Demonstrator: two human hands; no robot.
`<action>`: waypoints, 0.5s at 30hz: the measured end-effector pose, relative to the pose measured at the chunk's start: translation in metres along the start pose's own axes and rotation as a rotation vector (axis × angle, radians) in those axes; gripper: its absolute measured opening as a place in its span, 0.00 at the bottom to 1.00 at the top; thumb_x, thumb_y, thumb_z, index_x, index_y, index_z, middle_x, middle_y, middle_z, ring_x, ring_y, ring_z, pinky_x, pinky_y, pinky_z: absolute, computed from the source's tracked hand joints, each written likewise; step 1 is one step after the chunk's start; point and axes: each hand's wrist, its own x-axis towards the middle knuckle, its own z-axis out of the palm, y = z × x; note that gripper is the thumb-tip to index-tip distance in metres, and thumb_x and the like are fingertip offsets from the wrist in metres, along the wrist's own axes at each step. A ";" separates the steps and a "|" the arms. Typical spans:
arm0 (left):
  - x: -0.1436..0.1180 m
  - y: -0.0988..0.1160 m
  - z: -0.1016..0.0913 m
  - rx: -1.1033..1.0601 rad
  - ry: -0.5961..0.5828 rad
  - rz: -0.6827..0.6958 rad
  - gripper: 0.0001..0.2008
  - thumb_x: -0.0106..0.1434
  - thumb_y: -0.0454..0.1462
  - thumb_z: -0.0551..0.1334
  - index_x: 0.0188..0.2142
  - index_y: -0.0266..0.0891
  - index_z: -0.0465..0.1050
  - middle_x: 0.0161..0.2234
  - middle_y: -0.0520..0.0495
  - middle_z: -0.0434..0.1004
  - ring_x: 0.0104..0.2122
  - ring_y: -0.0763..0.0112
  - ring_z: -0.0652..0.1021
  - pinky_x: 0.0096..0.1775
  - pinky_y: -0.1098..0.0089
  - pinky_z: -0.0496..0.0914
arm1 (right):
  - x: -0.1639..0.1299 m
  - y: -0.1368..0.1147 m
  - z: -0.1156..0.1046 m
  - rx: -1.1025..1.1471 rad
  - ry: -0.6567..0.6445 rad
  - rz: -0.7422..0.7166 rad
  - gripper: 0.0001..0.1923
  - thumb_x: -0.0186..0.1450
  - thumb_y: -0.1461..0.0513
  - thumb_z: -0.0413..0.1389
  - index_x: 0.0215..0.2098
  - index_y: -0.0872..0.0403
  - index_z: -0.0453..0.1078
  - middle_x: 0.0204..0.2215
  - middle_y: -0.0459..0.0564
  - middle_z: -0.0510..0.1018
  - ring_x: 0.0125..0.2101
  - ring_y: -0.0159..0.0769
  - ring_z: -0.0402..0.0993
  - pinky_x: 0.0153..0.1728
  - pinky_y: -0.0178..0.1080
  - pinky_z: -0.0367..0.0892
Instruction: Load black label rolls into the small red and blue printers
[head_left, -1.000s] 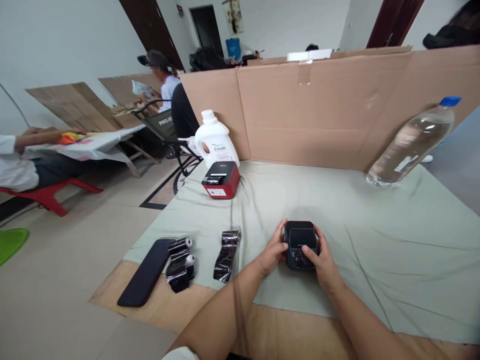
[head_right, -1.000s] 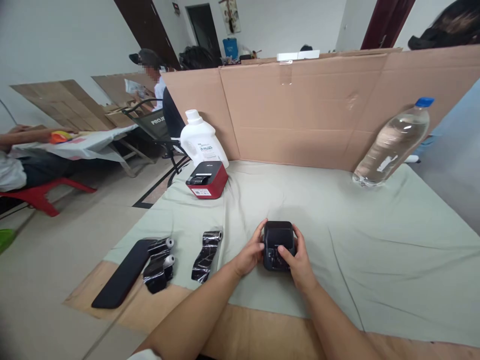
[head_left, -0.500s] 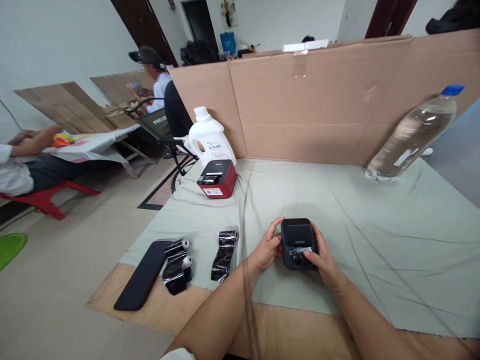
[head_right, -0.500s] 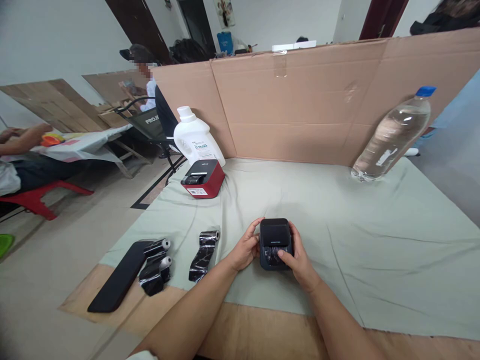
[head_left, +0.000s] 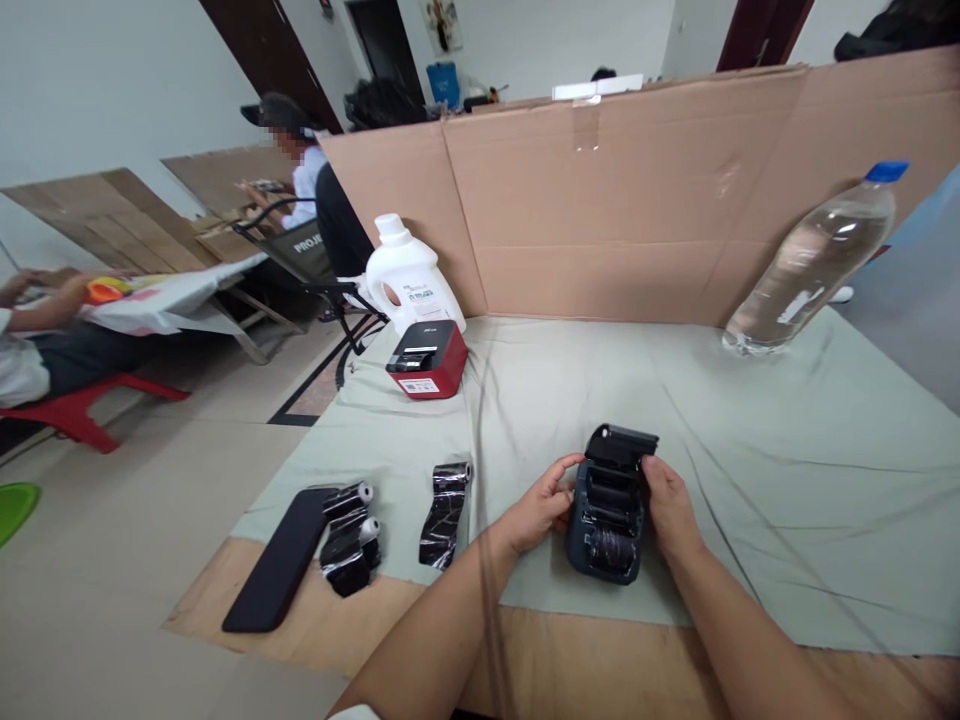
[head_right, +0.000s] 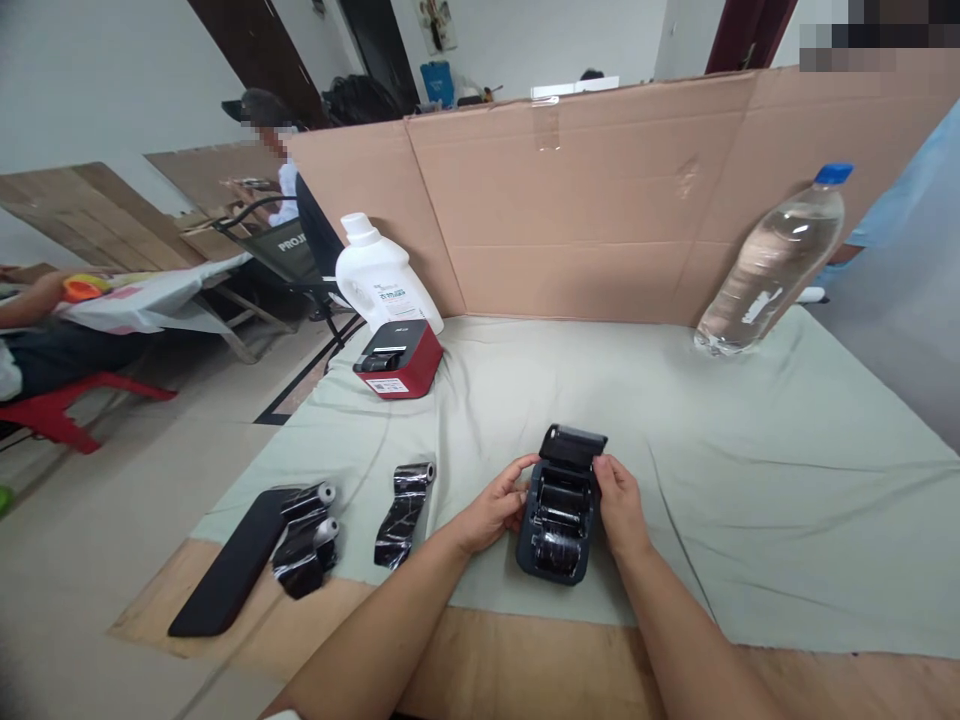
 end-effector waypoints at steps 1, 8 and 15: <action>0.000 0.000 0.000 0.002 0.005 -0.008 0.34 0.56 0.45 0.66 0.61 0.49 0.59 0.29 0.53 0.67 0.22 0.79 0.67 0.24 0.79 0.60 | 0.000 0.001 0.000 0.006 0.008 0.007 0.23 0.62 0.43 0.54 0.35 0.54 0.73 0.29 0.49 0.79 0.32 0.41 0.74 0.35 0.41 0.69; -0.002 0.001 -0.003 0.109 0.062 0.012 0.32 0.59 0.49 0.62 0.60 0.46 0.60 0.26 0.54 0.67 0.22 0.77 0.66 0.25 0.76 0.60 | -0.003 -0.003 0.005 -0.154 0.049 -0.088 0.24 0.63 0.41 0.50 0.32 0.53 0.69 0.25 0.47 0.74 0.30 0.38 0.69 0.31 0.37 0.66; 0.000 0.008 -0.002 0.739 0.295 0.366 0.21 0.67 0.49 0.52 0.44 0.38 0.76 0.41 0.43 0.77 0.41 0.61 0.75 0.46 0.63 0.67 | -0.005 0.001 0.010 -0.369 -0.008 -0.159 0.24 0.65 0.42 0.48 0.28 0.52 0.68 0.22 0.45 0.72 0.26 0.35 0.66 0.28 0.36 0.64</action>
